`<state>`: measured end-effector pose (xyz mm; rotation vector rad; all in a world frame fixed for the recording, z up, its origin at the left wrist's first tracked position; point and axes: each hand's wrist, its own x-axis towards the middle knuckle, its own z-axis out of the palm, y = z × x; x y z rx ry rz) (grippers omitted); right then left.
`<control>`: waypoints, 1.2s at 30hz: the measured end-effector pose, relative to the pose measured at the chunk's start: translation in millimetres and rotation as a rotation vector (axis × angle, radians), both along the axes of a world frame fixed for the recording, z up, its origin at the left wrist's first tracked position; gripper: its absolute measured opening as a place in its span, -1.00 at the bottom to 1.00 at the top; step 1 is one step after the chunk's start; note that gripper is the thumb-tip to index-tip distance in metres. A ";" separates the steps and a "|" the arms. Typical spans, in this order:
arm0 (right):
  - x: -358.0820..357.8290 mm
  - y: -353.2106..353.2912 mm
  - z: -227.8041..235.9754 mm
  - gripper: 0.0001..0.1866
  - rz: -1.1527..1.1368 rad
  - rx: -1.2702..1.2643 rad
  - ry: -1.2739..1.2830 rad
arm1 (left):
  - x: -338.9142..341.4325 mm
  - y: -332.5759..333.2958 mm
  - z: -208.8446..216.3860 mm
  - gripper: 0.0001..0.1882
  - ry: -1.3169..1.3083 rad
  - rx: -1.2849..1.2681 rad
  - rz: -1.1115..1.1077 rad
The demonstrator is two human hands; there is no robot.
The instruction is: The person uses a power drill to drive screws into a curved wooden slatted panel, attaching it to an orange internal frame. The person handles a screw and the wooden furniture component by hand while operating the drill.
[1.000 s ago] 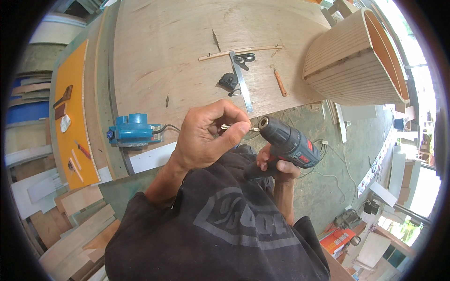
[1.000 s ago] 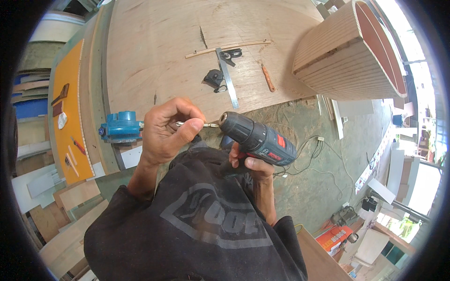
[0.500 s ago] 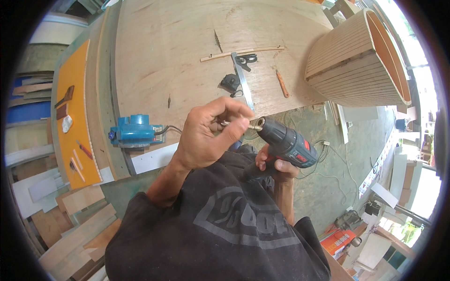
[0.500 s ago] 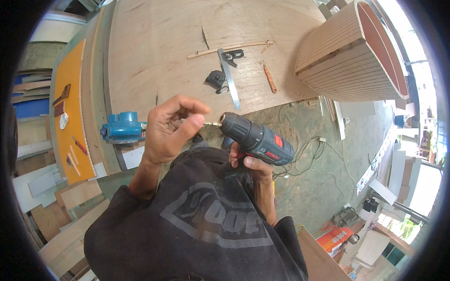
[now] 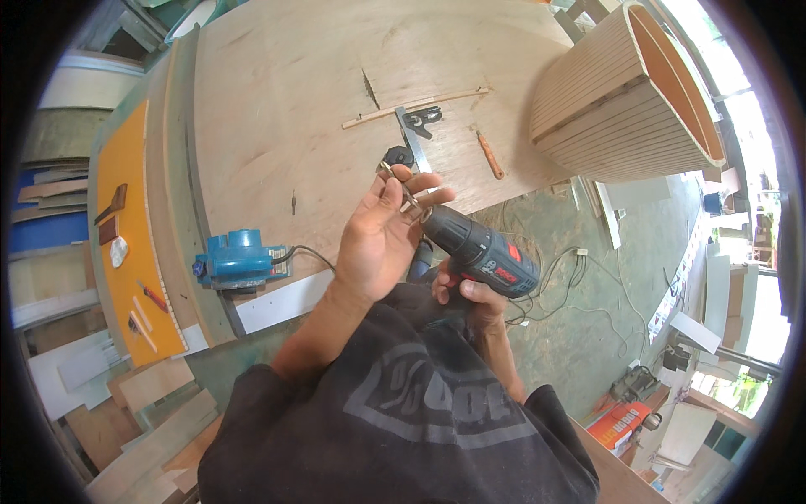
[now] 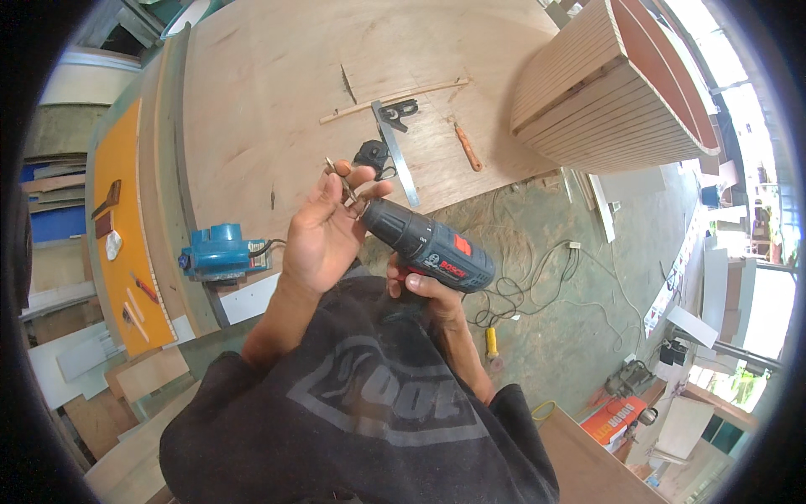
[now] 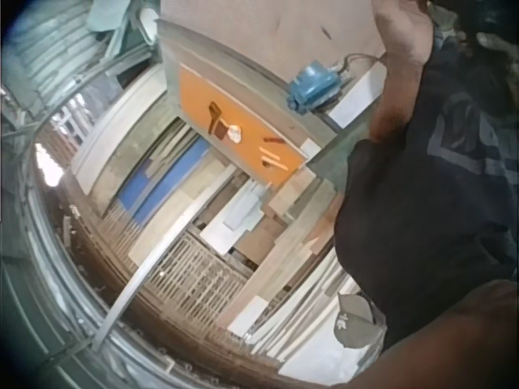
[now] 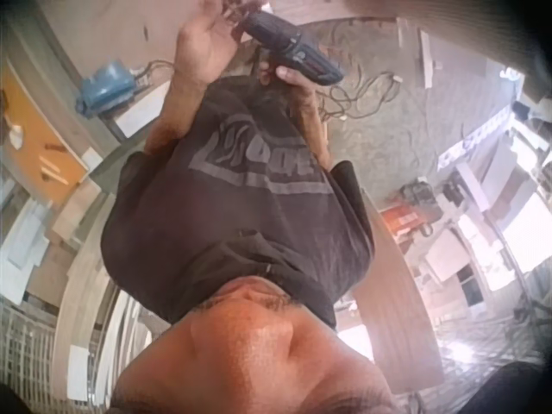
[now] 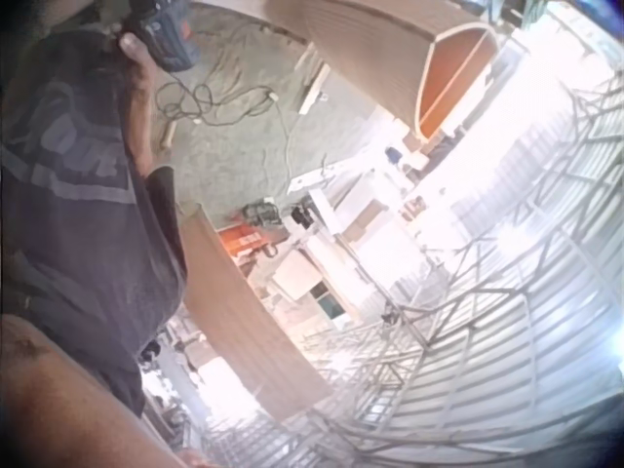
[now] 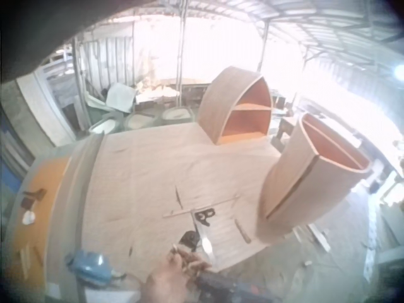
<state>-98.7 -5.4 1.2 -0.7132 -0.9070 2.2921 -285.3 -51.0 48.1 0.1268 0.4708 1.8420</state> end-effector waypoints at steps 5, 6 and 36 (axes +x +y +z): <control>-7.0 -8.4 1.9 -0.31 -0.055 -0.081 0.095 | 18.3 7.9 -6.2 -0.78 0.129 0.078 0.071; -7.6 -8.9 1.1 -0.31 -0.056 -0.098 0.122 | 22.5 10.5 -7.1 -0.79 0.131 0.076 0.107; -2.6 -17.9 -25.8 -0.41 0.055 -0.016 -0.115 | 26.0 11.7 -28.9 -0.56 -0.082 -0.250 0.267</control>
